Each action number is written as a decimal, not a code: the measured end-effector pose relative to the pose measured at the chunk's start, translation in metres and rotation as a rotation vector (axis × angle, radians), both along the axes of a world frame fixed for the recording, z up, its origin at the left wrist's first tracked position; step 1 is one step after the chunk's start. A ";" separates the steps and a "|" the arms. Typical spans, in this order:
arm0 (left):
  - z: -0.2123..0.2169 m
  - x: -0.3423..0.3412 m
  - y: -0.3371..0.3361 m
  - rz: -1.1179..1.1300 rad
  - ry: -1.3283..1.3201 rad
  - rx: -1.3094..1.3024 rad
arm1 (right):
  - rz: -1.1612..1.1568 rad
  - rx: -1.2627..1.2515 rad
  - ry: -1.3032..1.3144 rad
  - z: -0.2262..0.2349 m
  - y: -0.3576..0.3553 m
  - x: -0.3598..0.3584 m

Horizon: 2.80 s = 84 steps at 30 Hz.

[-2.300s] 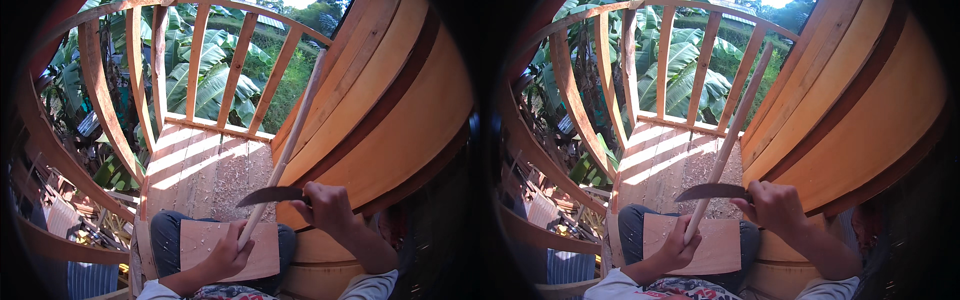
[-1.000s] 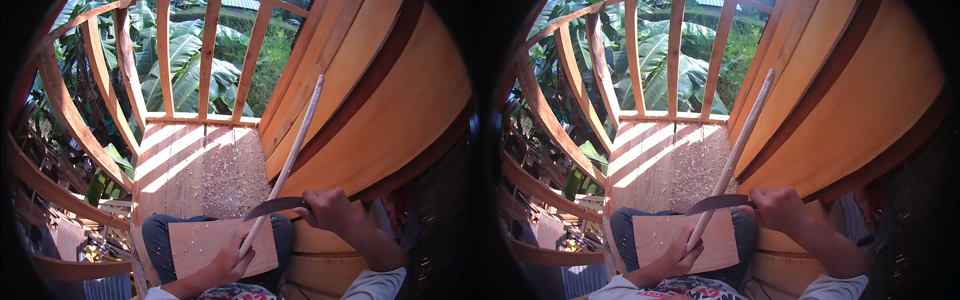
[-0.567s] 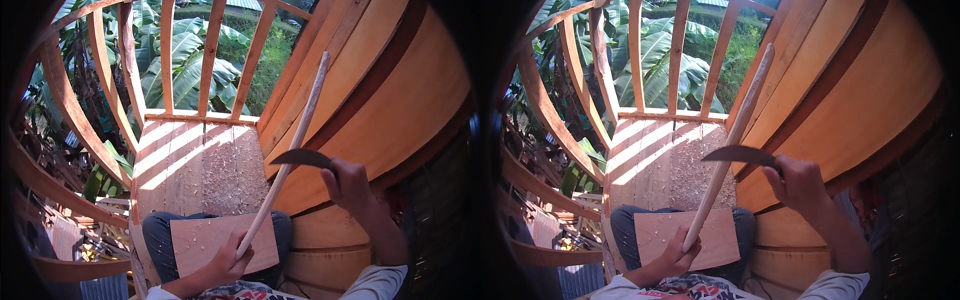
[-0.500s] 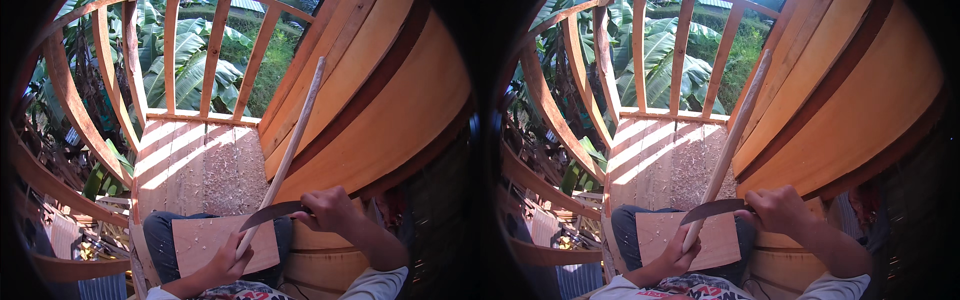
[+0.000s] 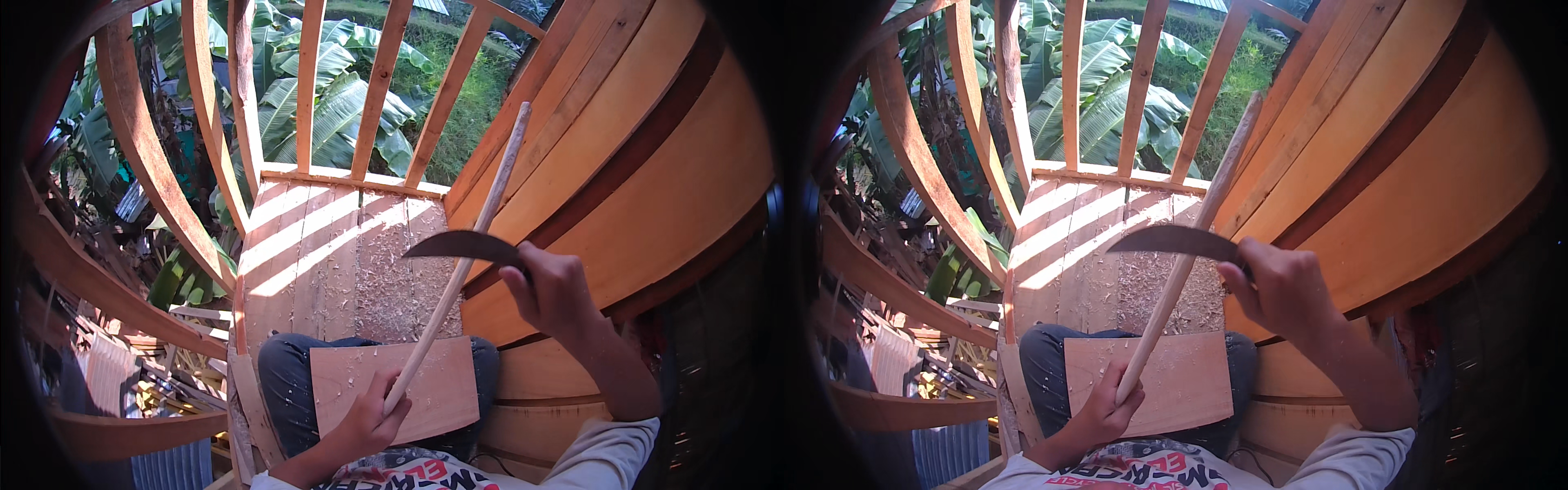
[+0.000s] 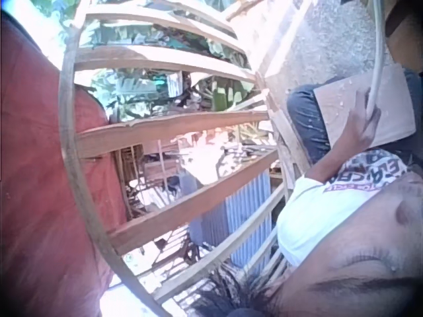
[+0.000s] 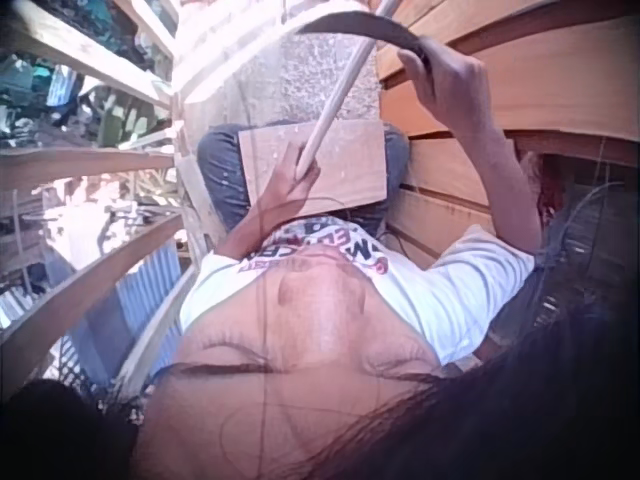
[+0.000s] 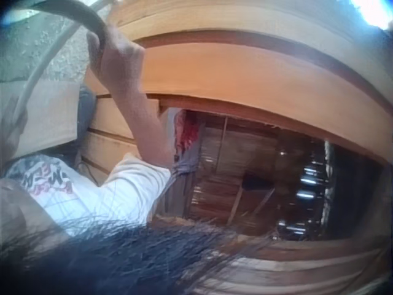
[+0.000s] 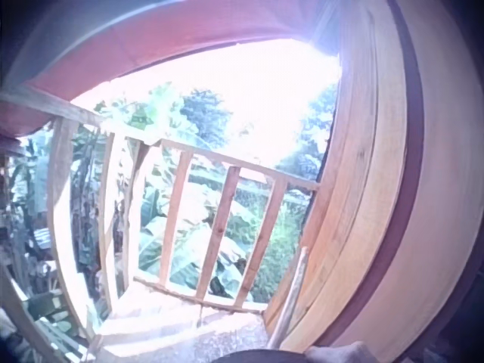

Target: The person sits cross-legged on a wooden platform and uses a curved knife to shave and shape a long wooden stick. They repeatedly scrape the surface, creating wood shavings, and occasionally rotate the stick to work on different sides.

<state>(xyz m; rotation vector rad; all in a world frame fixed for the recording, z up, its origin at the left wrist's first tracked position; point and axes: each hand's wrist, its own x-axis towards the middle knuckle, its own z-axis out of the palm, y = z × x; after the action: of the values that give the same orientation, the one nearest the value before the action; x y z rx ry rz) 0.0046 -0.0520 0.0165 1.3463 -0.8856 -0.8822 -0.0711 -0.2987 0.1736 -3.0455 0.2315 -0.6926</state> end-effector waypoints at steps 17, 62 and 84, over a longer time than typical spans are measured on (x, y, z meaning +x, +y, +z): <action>-0.018 0.017 0.002 0.069 0.632 -0.071 | 0.090 0.505 0.008 -0.137 0.052 0.035; -0.011 -0.012 -0.011 -0.046 -0.387 0.318 | -0.332 0.559 -0.172 -0.198 0.049 -0.036; -0.026 -0.027 0.007 -0.013 0.508 0.186 | -0.461 0.805 -0.125 -0.201 0.051 -0.052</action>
<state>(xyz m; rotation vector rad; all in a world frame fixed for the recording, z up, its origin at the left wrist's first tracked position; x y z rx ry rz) -0.0219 -0.0452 -0.0092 1.1907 -0.4258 -1.2692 -0.1234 -0.2474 -0.0269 -2.1794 0.9574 -0.5955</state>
